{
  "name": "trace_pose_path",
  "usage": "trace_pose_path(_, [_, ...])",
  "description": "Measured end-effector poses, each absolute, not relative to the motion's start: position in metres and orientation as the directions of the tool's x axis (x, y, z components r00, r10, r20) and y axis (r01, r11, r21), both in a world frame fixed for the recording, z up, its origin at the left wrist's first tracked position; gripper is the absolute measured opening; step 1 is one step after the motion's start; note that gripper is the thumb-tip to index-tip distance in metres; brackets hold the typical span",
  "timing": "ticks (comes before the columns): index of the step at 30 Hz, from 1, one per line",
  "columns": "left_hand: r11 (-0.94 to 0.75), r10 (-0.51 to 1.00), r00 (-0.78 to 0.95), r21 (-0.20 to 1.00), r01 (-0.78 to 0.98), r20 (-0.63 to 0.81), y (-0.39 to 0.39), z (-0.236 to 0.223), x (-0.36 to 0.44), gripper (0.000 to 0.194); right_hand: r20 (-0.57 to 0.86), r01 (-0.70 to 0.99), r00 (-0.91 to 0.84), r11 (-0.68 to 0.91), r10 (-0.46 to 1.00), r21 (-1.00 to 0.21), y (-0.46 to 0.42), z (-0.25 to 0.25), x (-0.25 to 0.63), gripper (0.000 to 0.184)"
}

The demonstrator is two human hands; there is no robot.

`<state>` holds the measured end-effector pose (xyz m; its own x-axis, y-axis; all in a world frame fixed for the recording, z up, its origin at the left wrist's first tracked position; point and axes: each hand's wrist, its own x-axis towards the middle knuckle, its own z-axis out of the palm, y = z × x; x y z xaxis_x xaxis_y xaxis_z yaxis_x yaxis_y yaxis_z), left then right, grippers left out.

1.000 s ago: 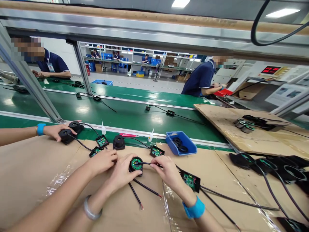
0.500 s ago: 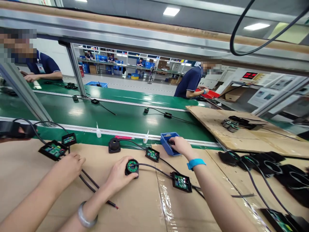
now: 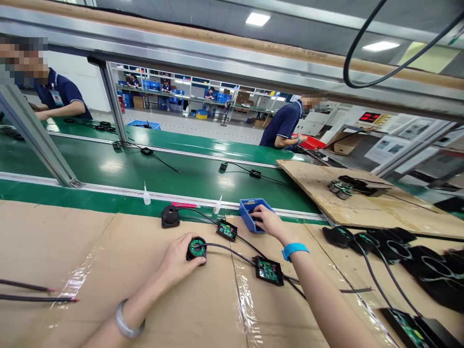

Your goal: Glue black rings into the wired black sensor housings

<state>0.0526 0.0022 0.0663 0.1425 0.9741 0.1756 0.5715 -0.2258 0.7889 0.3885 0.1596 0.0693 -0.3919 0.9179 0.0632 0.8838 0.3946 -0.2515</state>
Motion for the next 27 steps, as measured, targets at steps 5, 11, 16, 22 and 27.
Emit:
trace_pose_path(5, [-0.245, 0.97, 0.156, 0.777, 0.58, 0.189, 0.002, 0.068, 0.052, 0.039, 0.186, 0.848, -0.338, 0.385, 0.922, -0.366, 0.159, 0.077, 0.388, 0.01])
trace_pose_path(11, [-0.244, 0.97, 0.135, 0.804, 0.542, 0.204, 0.003, 0.068, 0.048, 0.055, 0.382, 0.706, -0.279, 0.458, 0.881, -0.541, 0.117, 0.104, 0.373, 0.027])
trace_pose_path(16, [-0.183, 0.963, 0.217, 0.978, 0.1, 0.158, 0.001, 0.089, 0.042, 0.059, 0.385, 0.374, -0.489, 0.587, 0.783, -0.718, 0.047, 0.109, 0.304, 0.026])
trace_pose_path(22, [0.064, 0.908, 0.418, 0.994, -0.088, -0.022, -0.004, 0.111, 0.033, 0.066, 0.438, 0.16, -0.514, 0.584, 0.738, -0.796, 0.019, 0.095, 0.243, 0.024])
trace_pose_path(27, [0.002, 0.998, 0.055, 0.996, -0.086, 0.003, 0.012, 0.094, 0.021, 0.067, 0.374, 0.496, -0.389, 0.534, 0.842, -0.685, 0.025, 0.069, 0.246, 0.057])
